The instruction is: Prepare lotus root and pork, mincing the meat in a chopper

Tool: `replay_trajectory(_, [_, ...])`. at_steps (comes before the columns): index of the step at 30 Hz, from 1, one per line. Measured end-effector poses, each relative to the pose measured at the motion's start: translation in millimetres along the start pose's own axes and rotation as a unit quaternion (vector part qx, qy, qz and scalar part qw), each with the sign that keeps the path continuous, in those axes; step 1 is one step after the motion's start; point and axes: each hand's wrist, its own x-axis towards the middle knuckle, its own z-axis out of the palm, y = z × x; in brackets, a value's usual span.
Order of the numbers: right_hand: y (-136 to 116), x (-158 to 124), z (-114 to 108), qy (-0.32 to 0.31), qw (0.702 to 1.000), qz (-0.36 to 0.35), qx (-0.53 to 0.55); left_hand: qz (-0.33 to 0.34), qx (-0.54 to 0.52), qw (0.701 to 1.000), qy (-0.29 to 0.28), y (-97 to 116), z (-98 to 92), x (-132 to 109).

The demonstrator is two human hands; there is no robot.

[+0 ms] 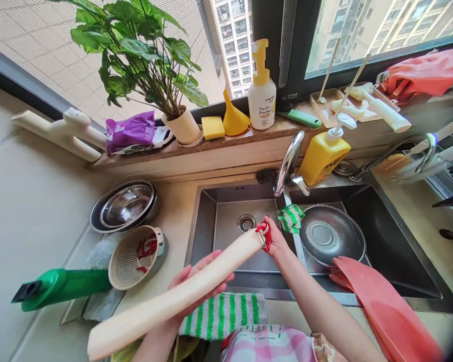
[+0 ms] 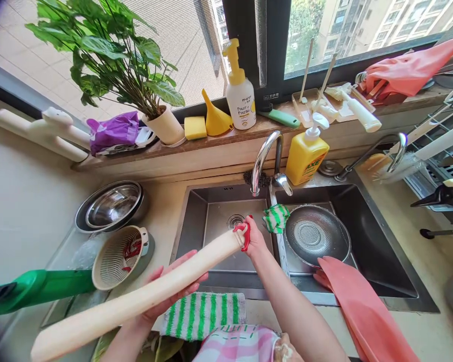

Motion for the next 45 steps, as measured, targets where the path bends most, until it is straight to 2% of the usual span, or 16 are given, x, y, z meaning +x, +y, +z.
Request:
replay_trajectory(3, [9, 1, 8, 0.005, 0.999, 0.033, -0.015, -0.066, 0.033, 0.997, -0.033, 5, 18.9, 1])
replay_trajectory(5, [10, 3, 10, 0.018, 0.999, 0.026, -0.023, -0.11, 0.071, 0.991, -0.021, -1, 27.2, 1])
replay_trajectory(7, [2, 7, 10, 0.042, 0.999, -0.011, -0.026, -0.125, 0.091, 0.988, 0.007, -12, 28.5, 0])
replay_trajectory(10, [-19, 9, 6, 0.088, 0.99, -0.105, -0.028, -0.109, 0.094, 0.989, 0.044, -29, 21.6, -1])
replay_trajectory(13, [-29, -2, 6, 0.098, 0.977, -0.182, -0.042, -0.094, 0.1, 0.987, 0.078, -41, 16.1, 1])
replay_trajectory(15, [-21, -13, 10, 0.069, 0.973, -0.212, -0.065, -0.096, 0.106, 0.986, 0.087, -46, 16.1, 4])
replay_trajectory(18, [-1, -19, 15, 0.027, 0.96, -0.25, -0.126, -0.109, 0.114, 0.985, 0.069, -51, 17.5, 5])
replay_trajectory(20, [4, -10, 12, 0.06, 0.947, -0.27, -0.161, -0.116, 0.126, 0.983, 0.062, -53, 16.7, 1])
replay_trajectory(23, [-7, 12, 0, 0.138, 0.936, -0.279, -0.166, -0.099, 0.202, 0.972, 0.064, -50, 13.2, -9])
replay_trajectory(25, [-19, 22, -7, 0.15, 0.935, -0.279, -0.158, -0.044, 0.305, 0.949, 0.065, -45, 11.7, -13])
replay_trajectory(28, [-26, 18, -6, 0.145, 0.938, -0.279, -0.146, 0.027, 0.445, 0.892, 0.08, -37, 12.6, -11])
replay_trajectory(30, [-21, 5, -1, 0.138, 0.944, -0.271, -0.129, 0.03, 0.495, 0.864, 0.094, -34, 13.8, -5])
replay_trajectory(34, [-7, -12, 7, 0.08, 0.961, -0.231, -0.132, 0.05, 0.566, 0.816, 0.105, -38, 11.8, 3])
replay_trajectory(37, [-13, -4, 3, 0.102, 0.956, -0.224, -0.16, 0.073, 0.617, 0.776, 0.107, -40, 7.9, 0])
replay_trajectory(40, [-21, 6, -2, 0.138, 0.952, -0.227, -0.153, 0.057, 0.678, 0.723, 0.121, -38, 5.6, -6])
replay_trajectory(45, [-15, 8, -2, 0.113, 0.957, -0.202, -0.173, 0.035, 0.763, 0.627, 0.155, -33, 1.3, -8])
